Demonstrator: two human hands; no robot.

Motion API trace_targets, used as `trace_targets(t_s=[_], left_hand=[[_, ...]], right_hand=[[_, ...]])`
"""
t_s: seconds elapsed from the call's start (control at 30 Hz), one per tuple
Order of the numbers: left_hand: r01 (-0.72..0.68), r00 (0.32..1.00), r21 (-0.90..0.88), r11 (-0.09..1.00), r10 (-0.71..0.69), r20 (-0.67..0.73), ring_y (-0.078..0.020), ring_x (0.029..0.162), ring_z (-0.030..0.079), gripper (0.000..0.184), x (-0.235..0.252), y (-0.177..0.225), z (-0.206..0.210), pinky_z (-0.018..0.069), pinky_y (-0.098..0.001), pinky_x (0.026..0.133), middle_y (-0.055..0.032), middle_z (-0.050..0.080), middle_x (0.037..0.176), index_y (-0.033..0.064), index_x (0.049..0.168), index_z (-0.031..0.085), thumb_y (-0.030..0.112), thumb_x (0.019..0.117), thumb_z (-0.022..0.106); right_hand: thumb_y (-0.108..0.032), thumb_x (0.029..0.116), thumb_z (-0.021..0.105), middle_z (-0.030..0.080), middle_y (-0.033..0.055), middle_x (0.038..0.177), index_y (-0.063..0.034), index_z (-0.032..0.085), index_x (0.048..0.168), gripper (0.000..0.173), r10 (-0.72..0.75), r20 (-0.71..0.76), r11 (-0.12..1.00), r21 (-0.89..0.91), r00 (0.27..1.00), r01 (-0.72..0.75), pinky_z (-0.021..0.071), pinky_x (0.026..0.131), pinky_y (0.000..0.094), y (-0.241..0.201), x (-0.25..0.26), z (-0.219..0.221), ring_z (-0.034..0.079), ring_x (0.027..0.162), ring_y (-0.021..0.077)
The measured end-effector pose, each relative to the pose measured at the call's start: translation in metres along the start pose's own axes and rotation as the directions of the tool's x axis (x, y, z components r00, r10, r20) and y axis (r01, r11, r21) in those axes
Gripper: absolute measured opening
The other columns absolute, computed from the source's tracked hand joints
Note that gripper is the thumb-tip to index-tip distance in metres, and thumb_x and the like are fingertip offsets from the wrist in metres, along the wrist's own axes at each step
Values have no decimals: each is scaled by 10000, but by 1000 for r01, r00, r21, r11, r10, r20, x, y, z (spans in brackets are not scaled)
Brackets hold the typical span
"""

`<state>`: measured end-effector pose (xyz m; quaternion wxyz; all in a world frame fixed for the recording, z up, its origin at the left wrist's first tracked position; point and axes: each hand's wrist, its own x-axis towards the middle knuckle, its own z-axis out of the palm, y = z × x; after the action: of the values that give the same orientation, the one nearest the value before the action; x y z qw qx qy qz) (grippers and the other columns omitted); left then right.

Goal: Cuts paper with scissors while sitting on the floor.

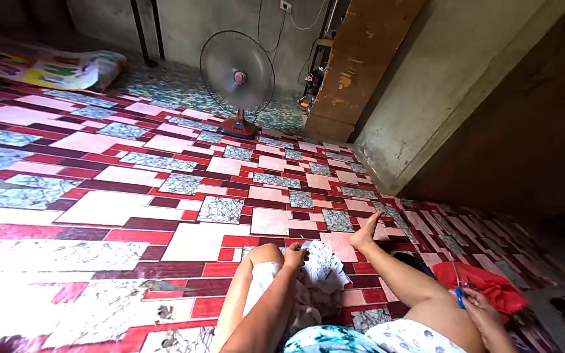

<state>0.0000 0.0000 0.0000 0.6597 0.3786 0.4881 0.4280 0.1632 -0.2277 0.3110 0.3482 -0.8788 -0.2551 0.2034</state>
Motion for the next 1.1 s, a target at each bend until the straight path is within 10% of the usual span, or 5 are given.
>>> trace_targets(t_s=[0.13, 0.3, 0.57, 0.77, 1.1], left_hand=[[28, 994, 82, 996, -37, 106, -146, 717, 605, 241, -7, -6, 5, 521, -317, 687, -145, 677, 959, -81, 1242, 587, 28, 1028, 567], [88, 987, 109, 990, -101, 127, -114, 641, 609, 248, -10, -5, 7, 509, -270, 612, -121, 695, 897, -64, 1215, 552, -5, 987, 628], [101, 986, 60, 993, -108, 126, -85, 596, 606, 113, 5, -17, 14, 495, -227, 552, -79, 700, 834, -43, 1067, 625, 57, 1030, 589], [172, 980, 86, 981, -179, 84, -68, 572, 576, 134, 23, -10, 21, 457, -213, 517, -70, 710, 850, -19, 1049, 633, 104, 1045, 581], [223, 967, 133, 966, -236, 97, -37, 523, 540, 83, 22, -31, 47, 437, -185, 492, -51, 699, 771, -34, 1016, 628, 48, 1012, 615]], right_hand=[[-25, 925, 694, 602, 367, 1188, 167, 503, 1344, 498, -405, -375, 881, 85, 834, 466, 491, 963, 500, 207, 235, 42, 616, 1060, 389], [21, 910, 659, 605, 307, 1155, 189, 442, 1392, 555, -480, -486, 762, 182, 730, 622, 499, 913, 301, 198, 249, 78, 588, 1002, 188], [-25, 1014, 570, 699, 181, 1048, 84, 549, 1329, 333, -329, 186, 837, 512, 926, 194, 580, 689, 348, 147, 232, 198, 692, 818, 198], [-116, 1039, 575, 700, 128, 922, 52, 557, 1311, 320, -177, 646, 865, 462, 742, -196, 572, 623, 328, 161, 222, 277, 686, 744, 187], [-93, 985, 571, 649, 44, 1047, 42, 618, 1192, 252, -335, 750, 889, 451, 570, -71, 513, 850, 249, 166, 232, 267, 597, 926, 55]])
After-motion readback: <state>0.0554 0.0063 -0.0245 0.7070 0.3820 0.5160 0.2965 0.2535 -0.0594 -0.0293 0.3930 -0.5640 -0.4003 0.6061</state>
